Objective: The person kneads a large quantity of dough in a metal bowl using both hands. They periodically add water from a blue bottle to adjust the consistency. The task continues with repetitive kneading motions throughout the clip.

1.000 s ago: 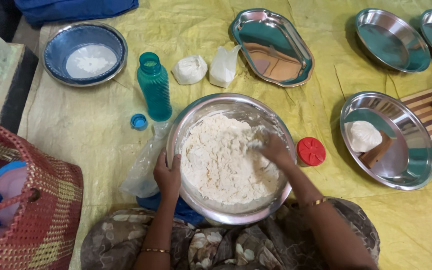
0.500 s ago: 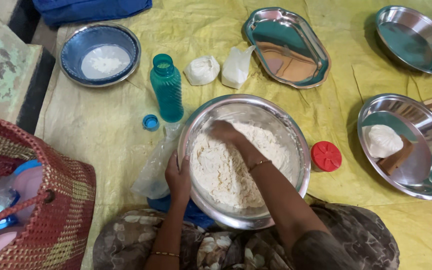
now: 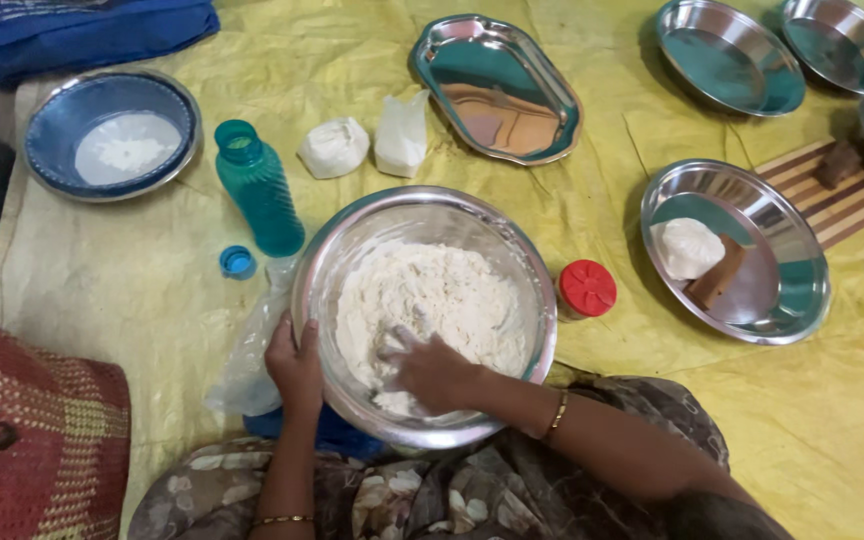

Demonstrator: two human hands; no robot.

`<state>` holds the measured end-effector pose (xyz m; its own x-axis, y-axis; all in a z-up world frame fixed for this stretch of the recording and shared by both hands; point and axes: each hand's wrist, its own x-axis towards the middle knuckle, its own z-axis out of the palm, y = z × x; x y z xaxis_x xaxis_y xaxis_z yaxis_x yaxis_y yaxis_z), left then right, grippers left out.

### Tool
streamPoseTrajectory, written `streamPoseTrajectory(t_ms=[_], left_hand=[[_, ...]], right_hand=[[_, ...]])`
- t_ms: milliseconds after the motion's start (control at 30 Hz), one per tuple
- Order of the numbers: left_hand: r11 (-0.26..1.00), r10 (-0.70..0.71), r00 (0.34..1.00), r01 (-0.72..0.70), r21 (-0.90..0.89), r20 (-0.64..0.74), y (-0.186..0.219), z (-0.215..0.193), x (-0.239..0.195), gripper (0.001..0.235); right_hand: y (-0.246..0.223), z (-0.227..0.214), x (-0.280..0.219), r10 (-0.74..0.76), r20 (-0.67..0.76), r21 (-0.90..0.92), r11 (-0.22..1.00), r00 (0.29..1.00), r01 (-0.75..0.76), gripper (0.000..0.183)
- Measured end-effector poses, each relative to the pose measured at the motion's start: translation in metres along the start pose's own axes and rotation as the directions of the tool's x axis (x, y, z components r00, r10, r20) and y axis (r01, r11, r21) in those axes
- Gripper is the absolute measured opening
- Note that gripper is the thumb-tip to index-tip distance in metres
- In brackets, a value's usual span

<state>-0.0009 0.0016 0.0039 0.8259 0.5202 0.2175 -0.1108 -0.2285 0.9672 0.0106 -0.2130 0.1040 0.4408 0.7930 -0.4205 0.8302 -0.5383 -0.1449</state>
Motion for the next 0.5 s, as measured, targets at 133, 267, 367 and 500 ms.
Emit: streamPoseTrajectory(t_ms=[133, 267, 367, 500], left_hand=[[0.997, -0.014, 1.000, 0.013, 0.077, 0.010, 0.004, -0.002, -0.001, 0.038], [0.996, -0.006, 1.000, 0.007, 0.090, -0.010, 0.004, 0.000, 0.000, 0.041], [0.999, -0.008, 1.000, 0.008, 0.039, -0.001, 0.005, -0.001, -0.001, 0.041], [0.991, -0.013, 1.000, 0.015, 0.132, -0.017, 0.011, -0.001, 0.000, 0.038]], right_hand=[[0.032, 0.006, -0.025, 0.080, -0.128, 0.004, 0.997, 0.989, -0.080, 0.064], [0.087, 0.037, -0.021, 0.305, -0.191, 0.107, 0.951, 0.933, -0.289, 0.050], [0.128, 0.068, 0.000, 0.416, -0.293, 0.253, 0.902, 0.861, -0.349, 0.045], [0.164, 0.084, 0.045, 0.384, -0.508, 0.288, 0.919, 0.771, -0.268, 0.044]])
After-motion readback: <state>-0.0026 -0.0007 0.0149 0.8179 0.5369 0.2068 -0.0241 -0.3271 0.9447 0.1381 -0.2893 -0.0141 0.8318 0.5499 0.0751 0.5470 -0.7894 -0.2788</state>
